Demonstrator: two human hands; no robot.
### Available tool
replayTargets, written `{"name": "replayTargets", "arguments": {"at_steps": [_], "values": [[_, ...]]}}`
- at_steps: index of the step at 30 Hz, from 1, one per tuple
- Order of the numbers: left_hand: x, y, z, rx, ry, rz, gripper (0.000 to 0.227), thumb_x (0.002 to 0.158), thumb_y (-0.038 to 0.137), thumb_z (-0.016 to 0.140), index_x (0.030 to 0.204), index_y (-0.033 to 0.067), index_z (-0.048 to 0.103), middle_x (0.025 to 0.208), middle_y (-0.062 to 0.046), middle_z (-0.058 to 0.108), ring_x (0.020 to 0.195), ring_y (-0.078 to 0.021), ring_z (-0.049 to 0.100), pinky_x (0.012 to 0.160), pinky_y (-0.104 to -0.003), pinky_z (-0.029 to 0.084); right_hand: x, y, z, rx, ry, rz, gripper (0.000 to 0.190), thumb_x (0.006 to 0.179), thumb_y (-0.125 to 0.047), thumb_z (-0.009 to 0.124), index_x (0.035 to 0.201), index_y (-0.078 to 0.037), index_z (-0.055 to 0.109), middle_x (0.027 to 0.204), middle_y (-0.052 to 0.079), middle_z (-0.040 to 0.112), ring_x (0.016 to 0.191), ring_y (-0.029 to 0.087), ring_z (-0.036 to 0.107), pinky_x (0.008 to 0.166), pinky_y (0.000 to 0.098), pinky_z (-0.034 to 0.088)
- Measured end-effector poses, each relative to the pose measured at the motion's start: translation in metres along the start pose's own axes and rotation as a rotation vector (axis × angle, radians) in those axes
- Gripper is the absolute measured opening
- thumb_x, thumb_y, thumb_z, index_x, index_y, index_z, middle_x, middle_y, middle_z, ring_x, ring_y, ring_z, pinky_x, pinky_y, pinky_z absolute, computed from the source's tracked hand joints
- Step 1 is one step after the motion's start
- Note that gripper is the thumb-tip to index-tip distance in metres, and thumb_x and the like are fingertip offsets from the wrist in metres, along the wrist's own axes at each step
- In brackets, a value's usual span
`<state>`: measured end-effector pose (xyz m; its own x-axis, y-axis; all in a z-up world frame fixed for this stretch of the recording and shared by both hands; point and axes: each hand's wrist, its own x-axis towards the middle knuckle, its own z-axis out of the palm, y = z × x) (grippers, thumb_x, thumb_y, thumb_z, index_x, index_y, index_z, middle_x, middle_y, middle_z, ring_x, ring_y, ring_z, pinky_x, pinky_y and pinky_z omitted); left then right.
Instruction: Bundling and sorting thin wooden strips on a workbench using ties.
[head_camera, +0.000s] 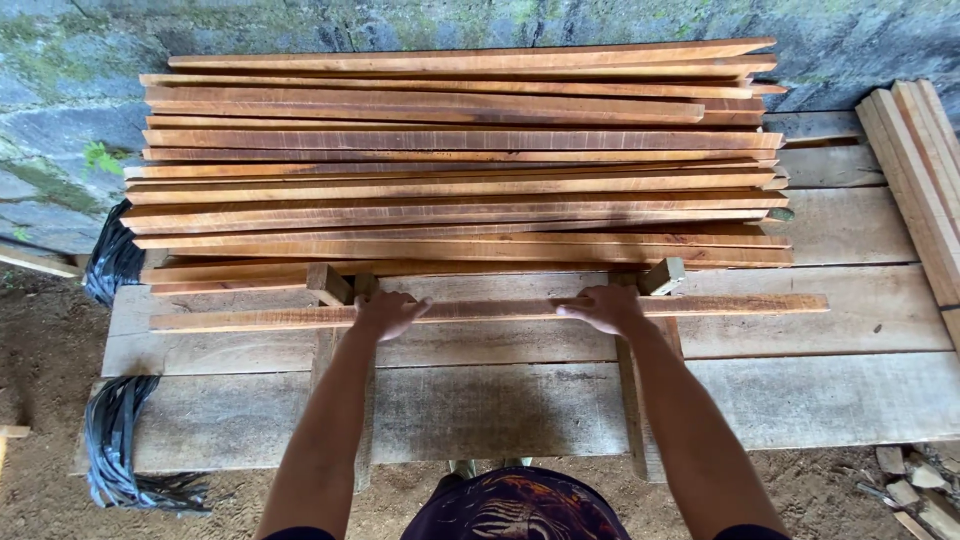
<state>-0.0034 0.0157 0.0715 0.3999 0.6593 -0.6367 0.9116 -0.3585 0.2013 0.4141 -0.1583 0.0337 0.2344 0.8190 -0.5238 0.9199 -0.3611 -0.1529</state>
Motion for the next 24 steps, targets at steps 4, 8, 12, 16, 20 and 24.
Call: {"name": "replayTargets", "arguments": {"at_steps": [4, 8, 12, 16, 20, 24], "values": [[0.024, 0.04, 0.015, 0.084, 0.103, 0.068, 0.085, 0.097, 0.08, 0.01, 0.123, 0.0276, 0.071, 0.127, -0.005, 0.071, 0.135, -0.0324, 0.055, 0.116, -0.066, 0.027, -0.008, -0.069, -0.019, -0.006, -0.017, -0.046, 0.069, 0.095, -0.081, 0.04, 0.122, -0.027, 0.073, 0.111, 0.002, 0.078, 0.113, 0.024, 0.069, 0.106, 0.0444, 0.042], [0.063, 0.072, 0.046, 0.093, 0.096, 0.124, 0.09, 0.1, 0.072, -0.005, 0.098, 0.0229, 0.071, 0.094, -0.005, 0.074, 0.103, -0.0284, 0.071, 0.096, -0.052, 0.046, 0.013, -0.091, -0.007, 0.062, -0.115, -0.067, 0.085, 0.087, -0.092, 0.035, 0.111, -0.021, 0.076, 0.101, 0.011, 0.078, 0.108, 0.032, 0.073, 0.096, 0.0448, 0.05], [0.075, 0.065, 0.042, 0.08, 0.06, 0.082, 0.1, 0.098, 0.08, 0.002, 0.078, 0.0123, 0.073, 0.08, -0.013, 0.074, 0.09, -0.0342, 0.076, 0.081, -0.047, 0.054, 0.012, -0.096, -0.028, 0.042, -0.18, -0.03, 0.099, 0.076, -0.104, 0.032, 0.104, -0.02, 0.078, 0.099, 0.012, 0.078, 0.108, 0.035, 0.073, 0.098, 0.0455, 0.051], [0.05, 0.072, 0.009, 0.087, 0.028, 0.097, 0.099, 0.098, 0.079, 0.004, 0.079, 0.0116, 0.074, 0.081, -0.015, 0.075, 0.093, -0.0346, 0.076, 0.085, -0.047, 0.055, 0.002, -0.109, -0.056, 0.094, -0.259, -0.041, 0.092, 0.078, -0.097, 0.04, 0.087, -0.013, 0.077, 0.098, 0.018, 0.076, 0.104, 0.038, 0.073, 0.094, 0.0457, 0.053], [0.036, 0.082, -0.007, 0.101, -0.001, 0.114, 0.092, 0.099, 0.073, 0.01, 0.08, 0.0128, 0.077, 0.085, -0.014, 0.076, 0.095, -0.0345, 0.076, 0.085, -0.047, 0.056, 0.003, -0.107, -0.06, 0.065, -0.256, -0.022, 0.089, 0.082, -0.094, 0.043, 0.083, -0.013, 0.078, 0.096, 0.018, 0.076, 0.101, 0.037, 0.074, 0.09, 0.0453, 0.055], [0.026, 0.08, -0.015, 0.109, -0.005, 0.192, 0.091, 0.099, 0.07, 0.01, 0.082, 0.0114, 0.077, 0.084, -0.014, 0.076, 0.092, -0.0349, 0.076, 0.085, -0.047, 0.058, 0.008, -0.11, -0.055, 0.028, -0.242, -0.026, 0.087, 0.084, -0.092, 0.042, 0.08, -0.013, 0.078, 0.094, 0.017, 0.076, 0.098, 0.036, 0.075, 0.088, 0.0445, 0.057]]}}
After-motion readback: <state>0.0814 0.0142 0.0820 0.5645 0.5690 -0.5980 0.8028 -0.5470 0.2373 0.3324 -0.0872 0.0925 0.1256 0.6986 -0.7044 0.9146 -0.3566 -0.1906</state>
